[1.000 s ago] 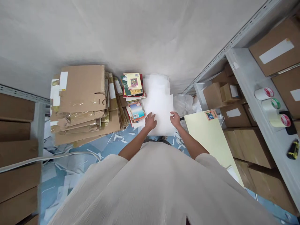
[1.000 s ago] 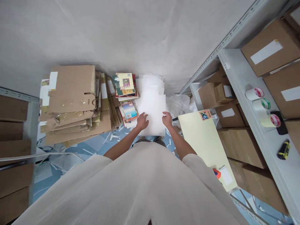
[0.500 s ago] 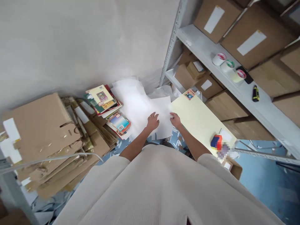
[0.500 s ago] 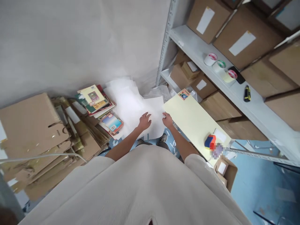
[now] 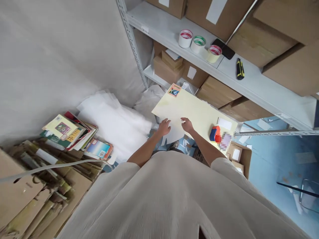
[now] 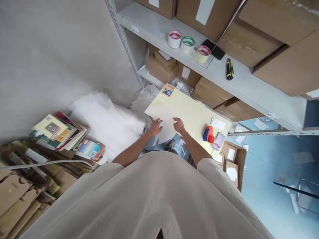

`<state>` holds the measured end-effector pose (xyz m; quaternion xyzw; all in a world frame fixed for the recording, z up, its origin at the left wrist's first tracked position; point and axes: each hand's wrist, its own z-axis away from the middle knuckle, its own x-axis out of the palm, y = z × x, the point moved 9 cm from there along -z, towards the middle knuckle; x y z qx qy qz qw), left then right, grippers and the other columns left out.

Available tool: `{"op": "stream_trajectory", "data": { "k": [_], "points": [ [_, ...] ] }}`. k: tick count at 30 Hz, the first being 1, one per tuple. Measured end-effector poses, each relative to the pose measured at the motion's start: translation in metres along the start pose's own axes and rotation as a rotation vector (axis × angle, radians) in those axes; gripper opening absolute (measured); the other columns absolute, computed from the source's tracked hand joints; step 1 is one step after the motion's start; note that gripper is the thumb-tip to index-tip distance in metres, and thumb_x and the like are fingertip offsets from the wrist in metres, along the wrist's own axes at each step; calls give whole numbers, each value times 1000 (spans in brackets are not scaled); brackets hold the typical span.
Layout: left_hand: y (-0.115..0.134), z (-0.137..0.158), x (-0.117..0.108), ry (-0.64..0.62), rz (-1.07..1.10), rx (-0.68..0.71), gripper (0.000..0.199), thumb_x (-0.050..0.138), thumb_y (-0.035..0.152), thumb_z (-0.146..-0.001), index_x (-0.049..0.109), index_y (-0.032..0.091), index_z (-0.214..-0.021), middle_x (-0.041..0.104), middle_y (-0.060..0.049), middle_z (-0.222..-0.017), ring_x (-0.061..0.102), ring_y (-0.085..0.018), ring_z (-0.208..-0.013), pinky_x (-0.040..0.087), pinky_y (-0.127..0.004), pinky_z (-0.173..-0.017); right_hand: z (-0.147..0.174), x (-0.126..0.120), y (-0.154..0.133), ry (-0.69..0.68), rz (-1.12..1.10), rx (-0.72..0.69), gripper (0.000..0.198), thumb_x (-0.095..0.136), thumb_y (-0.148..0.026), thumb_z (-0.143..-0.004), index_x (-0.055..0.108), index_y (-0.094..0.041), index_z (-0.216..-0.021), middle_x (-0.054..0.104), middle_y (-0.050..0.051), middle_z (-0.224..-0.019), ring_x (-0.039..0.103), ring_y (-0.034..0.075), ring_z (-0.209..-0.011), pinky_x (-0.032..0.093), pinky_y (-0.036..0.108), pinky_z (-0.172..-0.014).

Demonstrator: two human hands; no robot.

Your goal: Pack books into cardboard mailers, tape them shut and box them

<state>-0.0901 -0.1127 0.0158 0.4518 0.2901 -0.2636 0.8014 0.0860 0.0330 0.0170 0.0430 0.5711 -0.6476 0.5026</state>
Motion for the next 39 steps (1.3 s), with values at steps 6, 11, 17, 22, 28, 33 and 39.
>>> {"op": "stream_trajectory", "data": {
  "k": [6, 11, 17, 22, 28, 33, 39],
  "points": [
    [30, -46, 39, -97, -31, -20, 66, 56, 31, -110, 54, 26, -176, 40, -18, -192, 39, -42, -178, 40, -63, -141, -30, -24, 48, -95, 50, -34, 64, 61, -10, -87, 78, -19, -147, 76, 15, -148, 76, 31, -116, 63, 51, -117],
    [47, -67, 58, -121, -98, 0, 61, 59, 20, -107, 61, 23, -167, 36, -18, -193, 31, -38, -181, 29, -59, -146, -53, -32, 73, -174, 103, -95, 61, 61, -7, -88, 79, -21, -145, 74, 13, -152, 73, 34, -131, 63, 51, -119],
    [55, -75, 64, -129, -116, 10, 72, 61, 21, -103, 56, 28, -174, 34, -14, -196, 27, -38, -183, 19, -65, -149, -79, -42, 79, -181, 149, -150, 58, 61, -9, -91, 78, -21, -146, 71, 15, -152, 69, 36, -134, 59, 57, -123],
    [55, -77, 66, -115, -110, -52, 80, 62, 31, -106, 44, 31, -185, 26, -13, -199, 20, -41, -185, 9, -71, -149, -81, -56, 70, -63, 218, -165, 53, 58, -11, -97, 77, -20, -146, 60, 21, -165, 55, 44, -150, 48, 67, -126],
    [41, -95, 61, -133, -121, -229, 91, 60, 51, -110, 27, 32, -192, 11, -10, -202, 8, -42, -187, 9, -70, -149, -58, -61, 64, -65, 276, -128, 54, 55, -14, -101, 74, -20, -151, 59, 22, -167, 53, 43, -149, 48, 64, -123],
    [30, -113, 42, -175, -234, -291, 89, 49, 48, -113, 17, 26, -194, -1, -11, -203, 7, -40, -187, 15, -64, -149, -31, -53, 72, -123, 337, -14, 59, 53, -15, -102, 70, -19, -158, 59, 22, -170, 54, 41, -151, 49, 60, -124],
    [31, -121, 23, -184, -247, -196, 89, 62, 46, -108, 31, 25, -189, 12, -20, -200, 20, -47, -183, 24, -66, -144, -14, -38, 74, -157, 347, 122, 67, 58, -19, -101, 65, -23, -167, 59, 18, -173, 54, 40, -154, 50, 60, -128]
  ]
}}
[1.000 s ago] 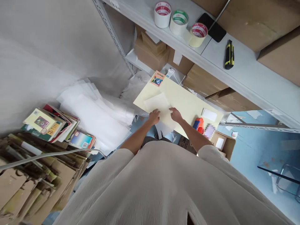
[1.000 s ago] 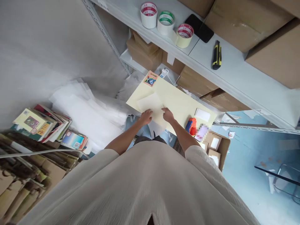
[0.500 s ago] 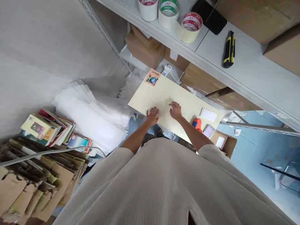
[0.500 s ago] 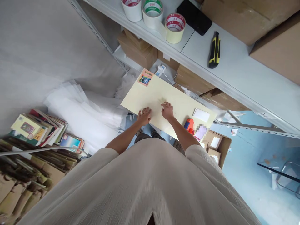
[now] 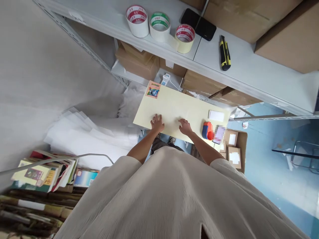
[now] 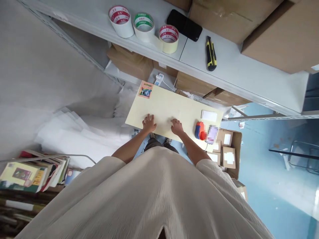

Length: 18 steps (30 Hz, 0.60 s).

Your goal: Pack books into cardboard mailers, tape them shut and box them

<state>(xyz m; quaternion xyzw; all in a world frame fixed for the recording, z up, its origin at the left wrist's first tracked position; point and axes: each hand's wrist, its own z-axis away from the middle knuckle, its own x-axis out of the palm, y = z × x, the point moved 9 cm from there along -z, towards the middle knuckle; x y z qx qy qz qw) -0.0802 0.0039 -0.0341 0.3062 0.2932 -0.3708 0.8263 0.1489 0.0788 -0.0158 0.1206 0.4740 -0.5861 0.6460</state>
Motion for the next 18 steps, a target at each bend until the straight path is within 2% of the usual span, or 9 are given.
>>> {"op": "stream_trajectory", "data": {
  "k": [3, 6, 13, 15, 18],
  "points": [
    [-3, -3, -16, 22, 0, 53, 78, 61, 34, -108, 44, 23, -183, 29, -23, -195, 32, -46, -178, 30, -64, -141, 1, 2, -5, -9, 11, 68, 66, 58, -19, -102, 65, -23, -167, 58, 18, -174, 53, 39, -156, 48, 58, -130],
    [-13, -17, -46, 89, 43, 75, 65, 59, 29, -109, 54, 22, -174, 44, -24, -186, 42, -44, -171, 37, -60, -138, -1, -1, -15, -3, 16, 120, 63, 55, -18, -104, 66, -21, -166, 58, 19, -174, 53, 39, -157, 46, 56, -131],
    [-51, -85, -139, 254, 209, -13, 54, 60, 26, -111, 61, 22, -165, 58, -25, -174, 56, -42, -160, 50, -57, -128, -14, -3, -45, 9, -3, 169, 57, 55, -20, -110, 65, -22, -166, 57, 18, -174, 54, 36, -157, 47, 52, -131],
    [-59, -105, -157, 275, 233, -39, 51, 60, 26, -112, 61, 21, -163, 62, -25, -169, 59, -42, -156, 53, -55, -124, -17, 1, -51, 0, -3, 189, 56, 54, -21, -111, 65, -22, -166, 56, 17, -175, 54, 36, -157, 48, 51, -131],
    [-64, -130, -173, 278, 240, -50, 43, 60, 27, -112, 65, 21, -154, 67, -25, -160, 64, -41, -149, 55, -53, -120, -19, 9, -57, -21, 2, 231, 57, 54, -22, -112, 63, -22, -168, 55, 17, -176, 53, 36, -158, 47, 50, -131]
  ]
}}
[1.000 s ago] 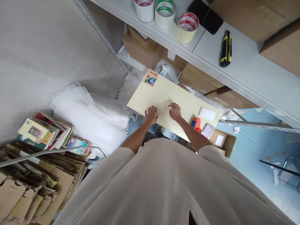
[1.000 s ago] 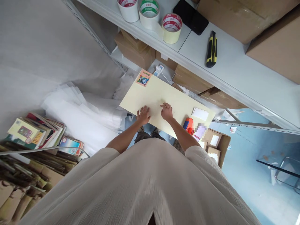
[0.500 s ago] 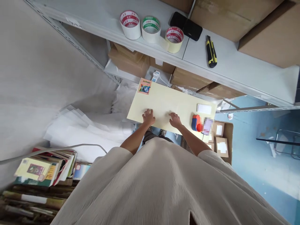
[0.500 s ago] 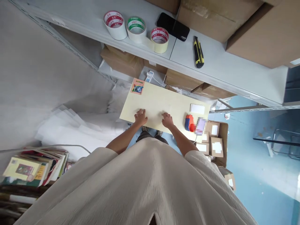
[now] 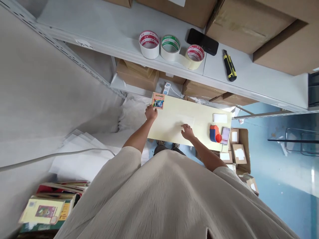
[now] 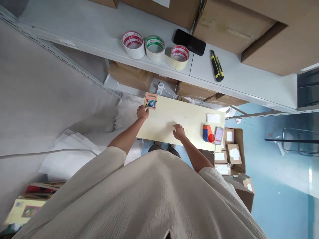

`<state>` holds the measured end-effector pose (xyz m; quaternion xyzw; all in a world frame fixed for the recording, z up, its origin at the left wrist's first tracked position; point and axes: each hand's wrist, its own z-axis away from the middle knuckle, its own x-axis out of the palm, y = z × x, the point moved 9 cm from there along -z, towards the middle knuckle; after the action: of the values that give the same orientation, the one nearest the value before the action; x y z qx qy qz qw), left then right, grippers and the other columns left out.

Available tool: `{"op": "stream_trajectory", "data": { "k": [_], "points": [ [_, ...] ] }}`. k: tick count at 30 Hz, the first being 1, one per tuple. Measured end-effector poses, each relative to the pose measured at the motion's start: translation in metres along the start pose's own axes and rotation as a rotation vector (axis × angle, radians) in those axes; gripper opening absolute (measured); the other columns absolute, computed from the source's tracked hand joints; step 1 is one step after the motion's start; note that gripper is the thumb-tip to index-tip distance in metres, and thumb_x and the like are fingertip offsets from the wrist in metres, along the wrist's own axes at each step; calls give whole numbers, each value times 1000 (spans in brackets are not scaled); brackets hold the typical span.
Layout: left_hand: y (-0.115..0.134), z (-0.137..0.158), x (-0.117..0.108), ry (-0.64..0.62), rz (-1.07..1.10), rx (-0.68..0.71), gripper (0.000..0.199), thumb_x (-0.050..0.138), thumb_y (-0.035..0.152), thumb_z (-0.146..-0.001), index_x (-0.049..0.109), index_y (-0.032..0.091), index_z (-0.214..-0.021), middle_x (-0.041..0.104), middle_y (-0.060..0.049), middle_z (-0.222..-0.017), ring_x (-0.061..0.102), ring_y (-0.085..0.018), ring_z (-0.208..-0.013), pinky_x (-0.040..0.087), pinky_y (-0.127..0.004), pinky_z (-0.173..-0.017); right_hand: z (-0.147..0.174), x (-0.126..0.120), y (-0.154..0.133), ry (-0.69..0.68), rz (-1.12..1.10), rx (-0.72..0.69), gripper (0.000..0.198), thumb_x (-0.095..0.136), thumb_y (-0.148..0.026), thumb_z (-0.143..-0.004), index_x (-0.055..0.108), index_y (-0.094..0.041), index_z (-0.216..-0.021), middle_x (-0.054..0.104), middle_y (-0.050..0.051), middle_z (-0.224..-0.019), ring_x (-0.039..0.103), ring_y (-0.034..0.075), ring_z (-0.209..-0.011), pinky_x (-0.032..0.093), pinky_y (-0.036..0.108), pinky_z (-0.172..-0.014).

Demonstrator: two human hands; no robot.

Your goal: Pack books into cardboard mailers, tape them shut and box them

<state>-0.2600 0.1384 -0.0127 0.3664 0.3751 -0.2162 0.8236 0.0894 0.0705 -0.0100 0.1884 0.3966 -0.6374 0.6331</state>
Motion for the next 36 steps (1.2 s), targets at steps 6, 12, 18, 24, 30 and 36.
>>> {"op": "stream_trajectory", "data": {
  "k": [6, 12, 18, 24, 30, 36],
  "points": [
    [3, -31, 0, 13, -37, -18, 40, 65, 28, -111, 62, 22, -150, 66, -24, -159, 63, -40, -150, 55, -51, -117, 1, 8, -5, -16, 15, 61, 61, 56, -23, -110, 61, -23, -171, 52, 17, -179, 53, 36, -159, 48, 50, -131],
    [11, -39, -2, 35, -98, -35, 46, 73, 30, -109, 59, 22, -152, 66, -26, -159, 62, -42, -152, 54, -53, -119, 3, 7, -8, -50, 29, 76, 64, 56, -25, -111, 57, -22, -175, 48, 18, -182, 51, 36, -161, 49, 50, -131],
    [9, -46, -1, -13, -87, -97, 45, 75, 25, -106, 61, 22, -148, 71, -24, -154, 67, -39, -147, 56, -52, -117, 4, 7, -10, -50, 25, 79, 68, 57, -24, -109, 54, -23, -177, 47, 19, -183, 50, 38, -162, 50, 53, -131],
    [16, -45, -7, 19, -62, -87, 39, 68, 22, -108, 64, 21, -147, 63, -27, -163, 61, -42, -153, 57, -55, -118, 4, 8, -10, -50, 28, 74, 69, 60, -26, -108, 54, -24, -177, 46, 18, -184, 50, 38, -163, 50, 53, -130],
    [19, -55, -8, -30, -110, -161, 77, 101, 37, -86, 61, 21, -149, 63, -30, -162, 61, -49, -154, 53, -61, -120, 2, 9, -10, -53, 17, 59, 69, 61, -27, -108, 54, -24, -176, 47, 19, -183, 48, 38, -164, 50, 53, -130],
    [27, -52, -8, -52, -108, -55, 72, 99, 30, -88, 61, 18, -148, 74, -25, -150, 68, -42, -147, 50, -53, -121, 1, 13, -6, -58, 3, 54, 68, 61, -28, -109, 53, -23, -176, 45, 19, -184, 47, 39, -164, 49, 54, -131]
  ]
}}
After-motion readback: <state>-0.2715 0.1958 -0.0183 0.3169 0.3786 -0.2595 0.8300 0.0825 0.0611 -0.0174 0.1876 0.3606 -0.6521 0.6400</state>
